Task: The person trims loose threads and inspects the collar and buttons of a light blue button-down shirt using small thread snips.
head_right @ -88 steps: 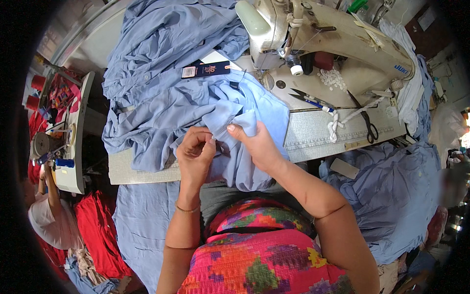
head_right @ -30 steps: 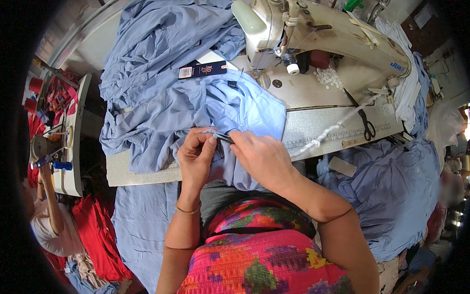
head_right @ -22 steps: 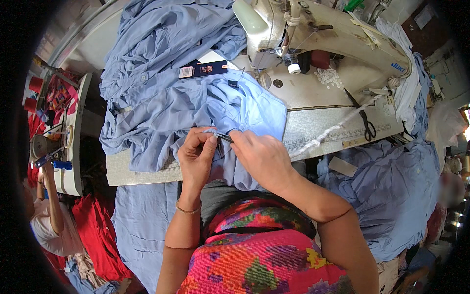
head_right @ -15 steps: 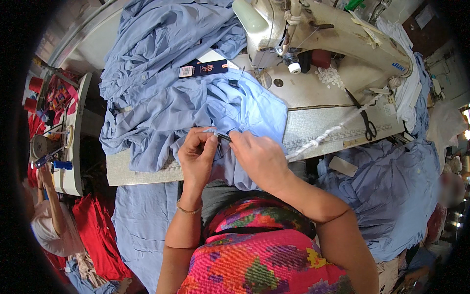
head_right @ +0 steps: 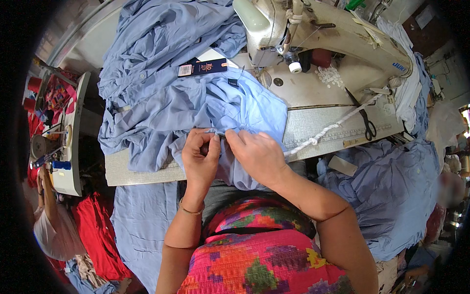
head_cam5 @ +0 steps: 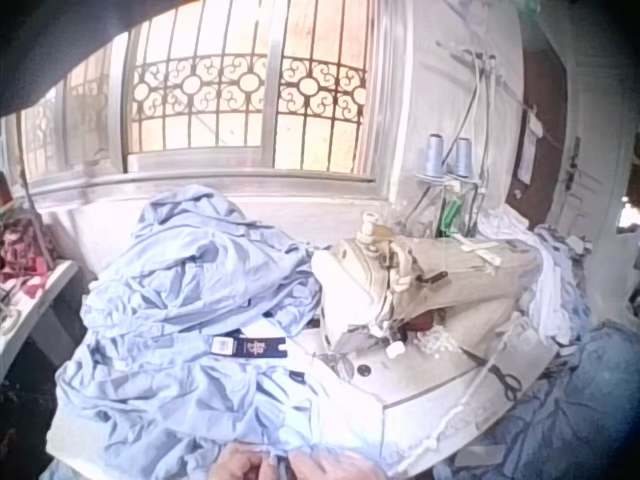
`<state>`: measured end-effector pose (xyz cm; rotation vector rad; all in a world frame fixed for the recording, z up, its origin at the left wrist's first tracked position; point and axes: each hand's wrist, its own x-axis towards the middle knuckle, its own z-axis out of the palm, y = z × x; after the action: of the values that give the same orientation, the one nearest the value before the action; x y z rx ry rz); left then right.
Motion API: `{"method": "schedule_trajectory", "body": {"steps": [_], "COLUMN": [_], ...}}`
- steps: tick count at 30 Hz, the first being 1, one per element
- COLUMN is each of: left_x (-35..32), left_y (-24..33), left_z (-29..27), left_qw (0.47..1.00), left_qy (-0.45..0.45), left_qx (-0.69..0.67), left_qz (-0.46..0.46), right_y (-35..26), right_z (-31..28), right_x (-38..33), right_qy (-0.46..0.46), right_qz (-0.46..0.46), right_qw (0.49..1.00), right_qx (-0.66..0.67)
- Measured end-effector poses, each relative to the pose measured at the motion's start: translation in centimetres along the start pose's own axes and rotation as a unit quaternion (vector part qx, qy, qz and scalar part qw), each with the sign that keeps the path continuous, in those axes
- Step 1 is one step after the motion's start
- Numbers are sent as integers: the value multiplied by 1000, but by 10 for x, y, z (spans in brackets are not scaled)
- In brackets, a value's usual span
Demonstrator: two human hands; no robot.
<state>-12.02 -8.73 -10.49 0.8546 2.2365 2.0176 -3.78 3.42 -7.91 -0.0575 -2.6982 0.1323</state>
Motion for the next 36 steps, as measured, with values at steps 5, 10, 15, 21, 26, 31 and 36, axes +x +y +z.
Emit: {"method": "schedule_trajectory", "body": {"steps": [5, 10, 15, 21, 26, 31, 36], "left_x": [0, 1, 1, 0, 0, 1, 2], "left_y": [2, 2, 0, 3, 2, 1, 1], "left_z": [0, 0, 0, 0, 1, -1, -3], "left_qw": [1000, 1000, 1000, 999, 1000, 1000, 999], "left_qy": [0, -1, -11, -4, -6, -19, -34], "left_qx": [22, 24, 16, -19, -7, 5, -3], "left_qz": [0, -3, -6, -26, -20, -11, -27], "right_y": [0, 1, 1, 0, 1, 1, 1], "right_z": [-1, 1, 1, 0, -1, 0, 1], "right_x": [1, 0, -1, 0, -1, -1, -2], "right_qy": [-2, -9, -35, -2, -7, 0, 2], "right_qz": [-6, -3, 18, 26, 27, 26, 16], "right_qw": [1000, 1000, 999, 999, 999, 999, 1000], "right_qx": [-2, -4, 15, 41, 42, 38, 24]}}
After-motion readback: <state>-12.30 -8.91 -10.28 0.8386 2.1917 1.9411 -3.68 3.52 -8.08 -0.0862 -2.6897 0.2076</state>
